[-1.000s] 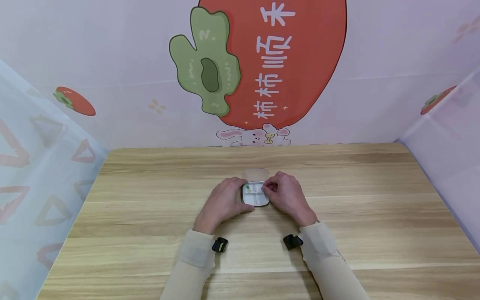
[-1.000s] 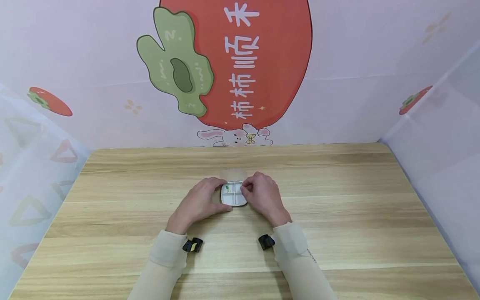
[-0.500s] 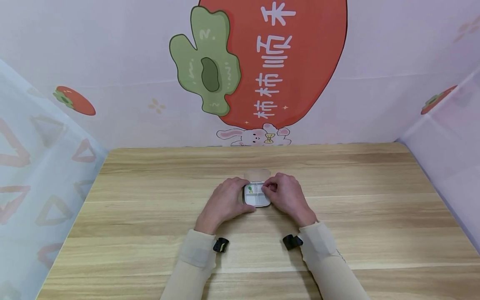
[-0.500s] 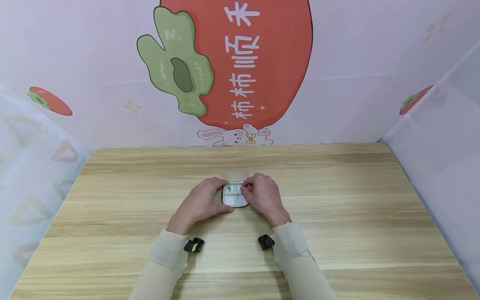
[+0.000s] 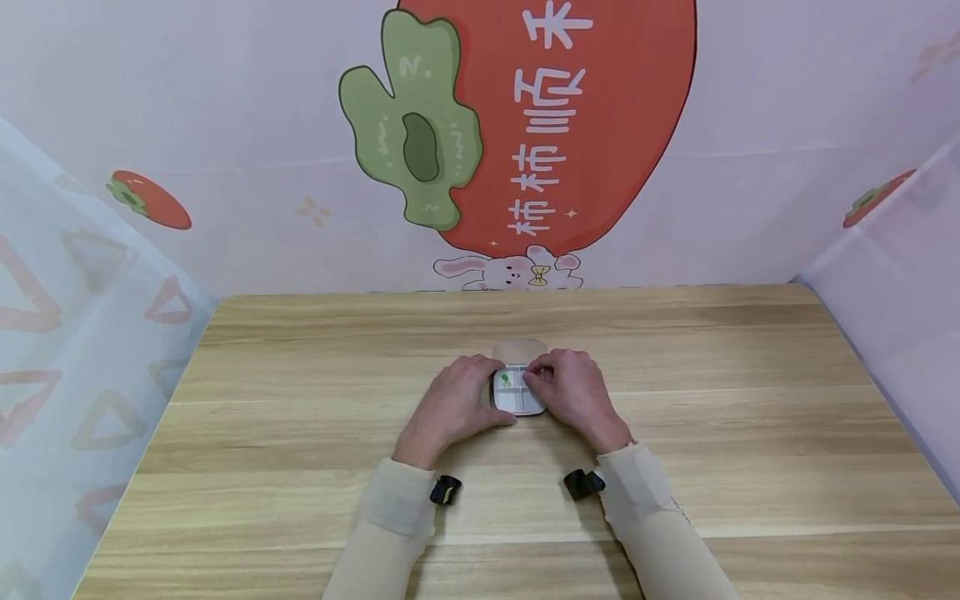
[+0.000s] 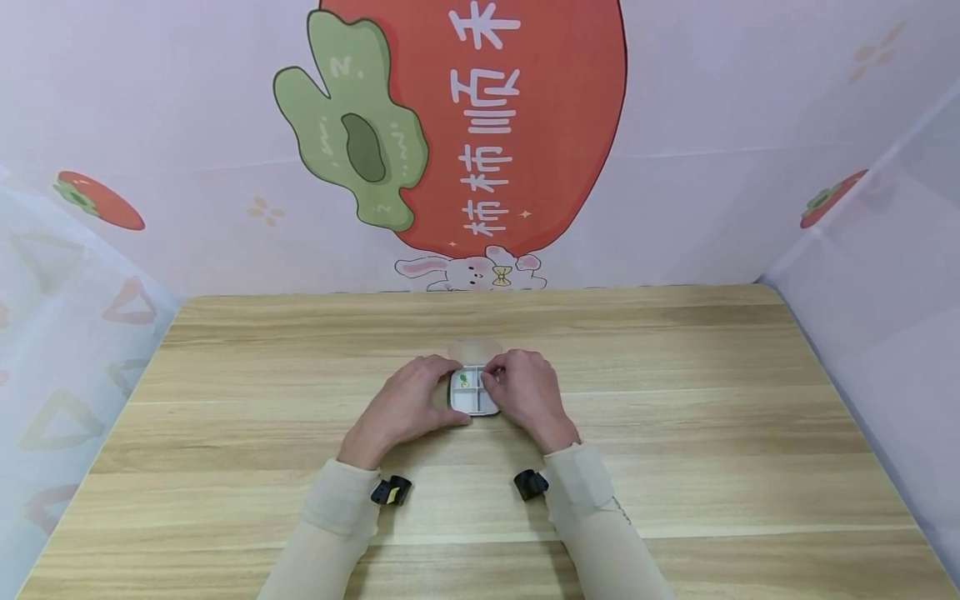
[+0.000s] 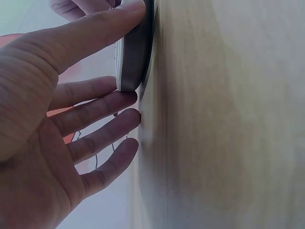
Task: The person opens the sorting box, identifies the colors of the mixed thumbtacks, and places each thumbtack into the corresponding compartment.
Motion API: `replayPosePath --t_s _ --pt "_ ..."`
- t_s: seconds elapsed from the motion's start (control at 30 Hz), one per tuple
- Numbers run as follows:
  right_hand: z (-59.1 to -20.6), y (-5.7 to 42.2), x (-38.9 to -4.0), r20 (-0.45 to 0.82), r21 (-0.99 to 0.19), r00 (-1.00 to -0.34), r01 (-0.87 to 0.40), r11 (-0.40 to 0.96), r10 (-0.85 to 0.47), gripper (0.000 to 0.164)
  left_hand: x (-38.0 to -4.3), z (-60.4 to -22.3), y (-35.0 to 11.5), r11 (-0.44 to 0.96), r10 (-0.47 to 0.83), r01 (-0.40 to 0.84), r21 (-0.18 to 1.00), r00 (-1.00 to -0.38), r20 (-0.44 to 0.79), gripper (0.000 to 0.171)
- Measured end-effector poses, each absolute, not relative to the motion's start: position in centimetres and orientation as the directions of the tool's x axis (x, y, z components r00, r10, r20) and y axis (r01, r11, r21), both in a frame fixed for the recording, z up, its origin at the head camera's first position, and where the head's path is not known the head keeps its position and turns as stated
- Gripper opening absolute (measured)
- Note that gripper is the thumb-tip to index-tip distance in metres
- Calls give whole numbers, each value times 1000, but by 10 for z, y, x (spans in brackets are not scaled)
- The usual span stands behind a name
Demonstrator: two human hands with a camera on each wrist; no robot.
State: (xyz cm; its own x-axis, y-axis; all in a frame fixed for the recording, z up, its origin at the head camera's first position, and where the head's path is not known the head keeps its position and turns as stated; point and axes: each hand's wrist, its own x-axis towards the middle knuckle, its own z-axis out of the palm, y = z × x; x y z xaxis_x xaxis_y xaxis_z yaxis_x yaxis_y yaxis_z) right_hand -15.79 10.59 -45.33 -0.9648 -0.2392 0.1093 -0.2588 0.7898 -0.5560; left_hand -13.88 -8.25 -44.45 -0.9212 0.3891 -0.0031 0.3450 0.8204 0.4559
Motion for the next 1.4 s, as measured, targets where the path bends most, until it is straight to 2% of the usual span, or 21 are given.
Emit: replayPosePath --t_s 1.07,1.4 --pt "-452 103 -158 104 -555 -974 -227 800 -204 11 -140 -446 -82 809 407 366 460 -913 12 70" --pt "-439 111 -156 37 -584 -977 -193 788 -212 9 -139 -446 -81 810 399 356 465 -917 7 70"
